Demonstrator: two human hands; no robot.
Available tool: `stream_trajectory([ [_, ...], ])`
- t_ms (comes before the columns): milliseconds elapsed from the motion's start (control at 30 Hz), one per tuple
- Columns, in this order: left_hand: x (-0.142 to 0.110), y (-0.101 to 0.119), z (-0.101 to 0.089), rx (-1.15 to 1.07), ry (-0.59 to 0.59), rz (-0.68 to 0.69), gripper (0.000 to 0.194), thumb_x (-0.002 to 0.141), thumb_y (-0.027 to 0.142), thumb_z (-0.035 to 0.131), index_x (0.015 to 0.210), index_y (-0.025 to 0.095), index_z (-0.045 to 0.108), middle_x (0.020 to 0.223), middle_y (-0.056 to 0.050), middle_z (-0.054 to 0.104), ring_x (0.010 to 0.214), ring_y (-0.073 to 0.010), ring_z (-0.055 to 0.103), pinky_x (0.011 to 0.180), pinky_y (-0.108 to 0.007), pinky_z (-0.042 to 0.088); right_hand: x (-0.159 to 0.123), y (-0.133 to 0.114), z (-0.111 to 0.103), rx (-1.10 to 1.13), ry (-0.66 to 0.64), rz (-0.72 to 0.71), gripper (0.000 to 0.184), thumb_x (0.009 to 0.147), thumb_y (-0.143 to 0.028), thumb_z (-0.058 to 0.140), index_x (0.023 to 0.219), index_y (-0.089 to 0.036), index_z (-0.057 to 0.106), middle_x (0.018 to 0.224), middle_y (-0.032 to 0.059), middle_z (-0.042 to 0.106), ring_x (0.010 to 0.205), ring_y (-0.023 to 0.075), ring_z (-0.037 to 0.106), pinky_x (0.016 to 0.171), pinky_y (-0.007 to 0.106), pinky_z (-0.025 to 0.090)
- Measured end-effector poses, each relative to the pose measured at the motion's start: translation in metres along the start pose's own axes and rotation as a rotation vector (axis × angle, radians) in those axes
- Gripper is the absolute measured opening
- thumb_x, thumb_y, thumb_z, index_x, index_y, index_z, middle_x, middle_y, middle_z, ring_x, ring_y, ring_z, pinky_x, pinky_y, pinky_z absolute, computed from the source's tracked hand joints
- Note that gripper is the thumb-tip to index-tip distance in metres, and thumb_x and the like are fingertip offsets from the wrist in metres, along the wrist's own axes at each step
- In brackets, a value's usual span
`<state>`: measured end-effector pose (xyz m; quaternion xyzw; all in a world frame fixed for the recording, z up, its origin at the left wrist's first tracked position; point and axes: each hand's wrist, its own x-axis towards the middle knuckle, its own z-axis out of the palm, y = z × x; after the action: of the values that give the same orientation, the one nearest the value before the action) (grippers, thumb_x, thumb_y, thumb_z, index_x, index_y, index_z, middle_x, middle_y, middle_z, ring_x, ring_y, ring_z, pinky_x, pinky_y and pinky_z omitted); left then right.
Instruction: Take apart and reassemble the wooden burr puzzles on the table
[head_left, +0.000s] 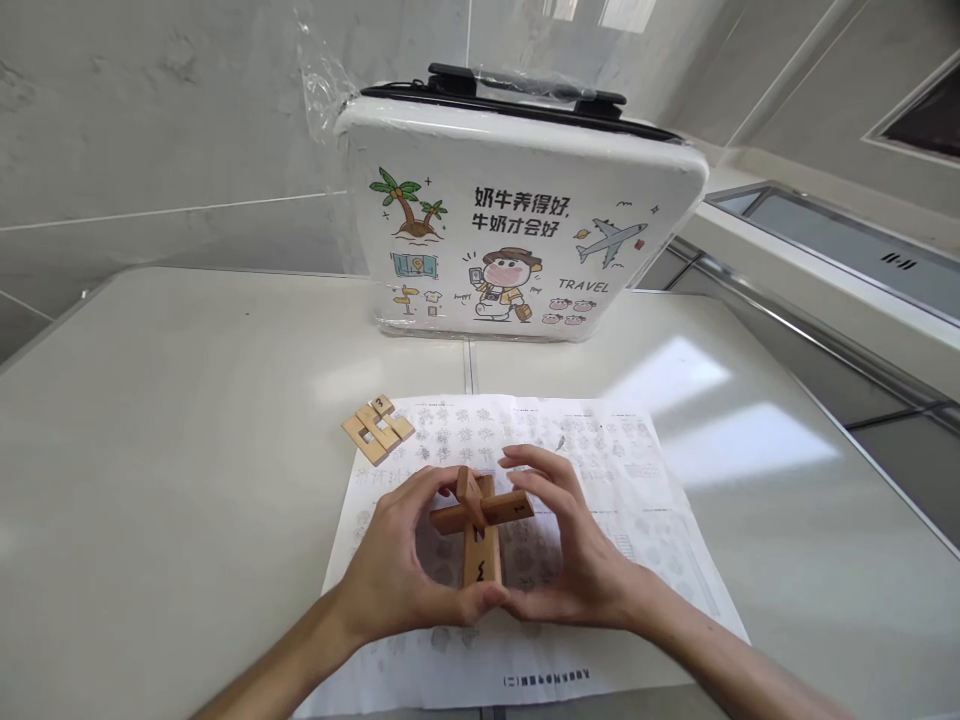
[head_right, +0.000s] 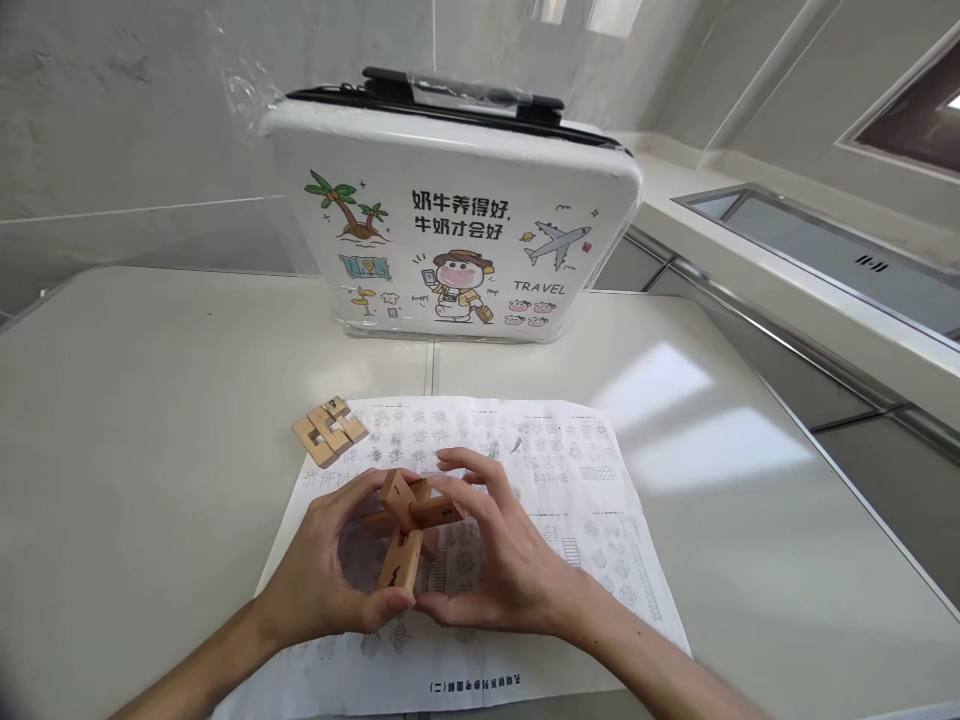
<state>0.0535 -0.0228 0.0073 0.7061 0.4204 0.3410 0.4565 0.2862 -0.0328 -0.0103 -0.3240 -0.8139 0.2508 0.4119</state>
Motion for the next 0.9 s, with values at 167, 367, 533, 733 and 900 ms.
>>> stream_trajectory([
  [167, 0.001, 0.005, 0.001, 0.006, -0.137, -0.001, 0.071, 0.064, 0.067, 0.089, 0.118, 0.026, 0.065, 0.103, -0.004, 0.072, 0.091, -0.0270, 0.070, 0.087, -0.043, 0.059, 0.003, 0.000, -0.004, -0.081, -0.122, -0.153, 0.094, 0.095, -0.026, 0.078, 0.168, -0.029, 0.019, 0.163, 0.0170, 0.042, 0.157, 0.0341, 0.036, 0.123, 0.059, 0.045],
  [367, 0.001, 0.001, -0.002, 0.053, -0.161, 0.021, 0.084, 0.063, 0.071, 0.087, 0.128, 0.024, 0.064, 0.109, -0.008, 0.074, 0.096, -0.0301, 0.071, 0.090, -0.046, 0.059, 0.007, -0.003, -0.009, -0.090, -0.120, -0.173, 0.085, 0.093, -0.018, 0.073, 0.166, -0.022, 0.028, 0.146, 0.0155, 0.062, 0.142, 0.0303, 0.054, 0.115, 0.050, 0.053],
  [533, 0.006, -0.002, -0.015, 0.050, -0.100, -0.008, 0.077, 0.067, 0.069, 0.085, 0.128, 0.025, 0.065, 0.115, -0.008, 0.075, 0.102, -0.0309, 0.073, 0.093, -0.044, 0.060, 0.006, 0.000, -0.017, -0.132, -0.024, -0.107, 0.090, 0.091, -0.017, 0.075, 0.167, -0.026, 0.026, 0.148, 0.0167, 0.059, 0.138, 0.0327, 0.059, 0.110, 0.053, 0.057],
  [733, 0.009, -0.006, -0.022, -0.078, 0.006, -0.129, 0.077, 0.074, 0.079, 0.077, 0.127, 0.024, 0.070, 0.123, -0.011, 0.077, 0.109, -0.0338, 0.075, 0.093, -0.043, 0.062, 0.007, 0.011, -0.020, -0.175, 0.074, 0.074, 0.094, 0.089, -0.026, 0.081, 0.167, -0.028, 0.027, 0.154, 0.0170, 0.052, 0.143, 0.0358, 0.054, 0.115, 0.059, 0.054],
  [900, 0.009, -0.005, -0.023, -0.267, 0.022, -0.210, 0.083, 0.080, 0.090, 0.063, 0.130, 0.024, 0.074, 0.124, -0.014, 0.077, 0.116, -0.0394, 0.072, 0.101, -0.051, 0.059, 0.005, 0.020, -0.015, -0.262, -0.049, 0.202, 0.094, 0.090, -0.034, 0.083, 0.167, -0.028, 0.030, 0.152, 0.0165, 0.054, 0.140, 0.0381, 0.053, 0.110, 0.063, 0.055],
])
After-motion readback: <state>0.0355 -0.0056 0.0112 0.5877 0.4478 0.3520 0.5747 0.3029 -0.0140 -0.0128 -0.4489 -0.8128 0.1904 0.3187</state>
